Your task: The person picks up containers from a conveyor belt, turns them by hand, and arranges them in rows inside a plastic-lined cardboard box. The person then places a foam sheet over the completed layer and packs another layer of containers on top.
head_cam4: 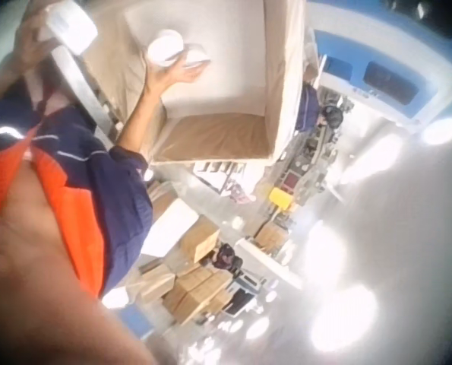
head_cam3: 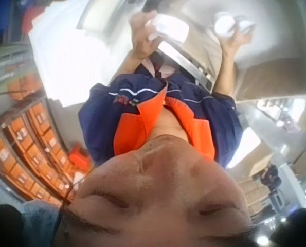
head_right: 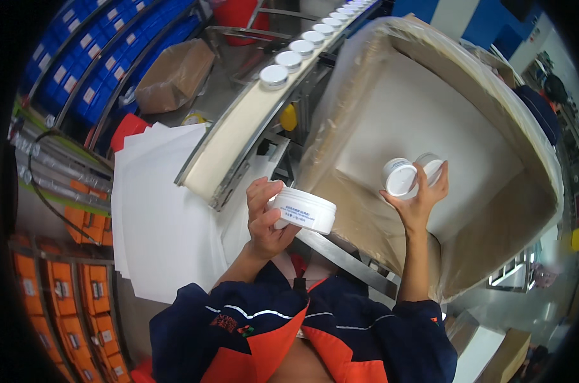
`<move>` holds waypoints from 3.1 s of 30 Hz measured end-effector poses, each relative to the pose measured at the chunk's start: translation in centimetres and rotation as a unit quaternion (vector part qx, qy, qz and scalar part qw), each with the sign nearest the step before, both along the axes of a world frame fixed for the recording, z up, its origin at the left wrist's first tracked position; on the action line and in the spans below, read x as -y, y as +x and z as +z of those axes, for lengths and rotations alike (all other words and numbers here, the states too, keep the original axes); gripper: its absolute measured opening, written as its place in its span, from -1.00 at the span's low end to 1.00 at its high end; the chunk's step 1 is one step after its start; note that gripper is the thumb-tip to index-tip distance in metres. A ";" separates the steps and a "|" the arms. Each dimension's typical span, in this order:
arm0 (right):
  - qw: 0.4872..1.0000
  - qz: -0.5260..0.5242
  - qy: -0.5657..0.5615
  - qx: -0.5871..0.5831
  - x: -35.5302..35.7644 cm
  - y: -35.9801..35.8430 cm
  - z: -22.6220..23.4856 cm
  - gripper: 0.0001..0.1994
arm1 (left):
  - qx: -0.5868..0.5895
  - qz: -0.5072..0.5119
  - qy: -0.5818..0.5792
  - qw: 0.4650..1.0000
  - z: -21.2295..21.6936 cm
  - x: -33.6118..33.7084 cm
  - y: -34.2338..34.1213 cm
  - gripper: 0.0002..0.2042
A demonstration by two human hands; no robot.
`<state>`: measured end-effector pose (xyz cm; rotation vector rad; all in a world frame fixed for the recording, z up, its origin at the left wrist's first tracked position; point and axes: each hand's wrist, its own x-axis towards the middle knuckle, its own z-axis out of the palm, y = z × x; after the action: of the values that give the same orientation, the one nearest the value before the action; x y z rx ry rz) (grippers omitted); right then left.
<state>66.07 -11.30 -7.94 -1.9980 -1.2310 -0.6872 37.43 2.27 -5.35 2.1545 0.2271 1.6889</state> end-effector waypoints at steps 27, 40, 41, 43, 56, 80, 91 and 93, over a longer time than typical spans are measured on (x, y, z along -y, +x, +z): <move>0.909 -0.271 -0.304 -0.092 0.9 5.4 -13.9 -0.07 | -0.442 -0.037 0.220 0.869 -17.4 -8.0 23.1 -0.52; 0.805 -0.353 -0.426 -0.215 3.5 6.4 -12.2 -0.17 | -0.514 0.076 -0.075 0.851 -17.2 -6.2 21.3 -0.44; 0.812 -0.355 -0.421 -0.195 4.1 6.5 -12.7 -0.17 | -0.511 0.074 -0.076 0.853 -17.1 -6.0 21.6 -0.44; 0.820 -0.355 -0.416 -0.172 5.0 6.6 -13.2 -0.17 | -0.574 0.093 -0.124 0.804 -17.4 -6.0 21.9 -0.66; 0.893 -0.171 -0.219 -0.353 9.5 9.1 -18.3 -0.37 | -0.488 -0.052 -0.231 0.840 -14.3 -4.2 14.7 -0.56; 0.913 0.405 0.032 -0.038 -14.1 -14.8 5.0 -0.64 | -0.341 0.000 -0.134 0.930 -11.3 1.7 3.7 -0.82; 0.912 0.262 -0.313 0.023 -30.5 -18.0 4.8 0.02 | -0.334 -0.025 -0.169 0.927 -11.4 1.5 4.0 -0.88; 0.901 0.278 -0.333 0.010 -30.4 -20.2 5.9 -0.02 | -0.324 0.009 -0.134 0.936 -11.4 1.6 3.6 -0.91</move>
<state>45.87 19.07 -2.04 -1.9611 -2.1364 0.0184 41.01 0.71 -16.77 2.4125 0.6181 0.8321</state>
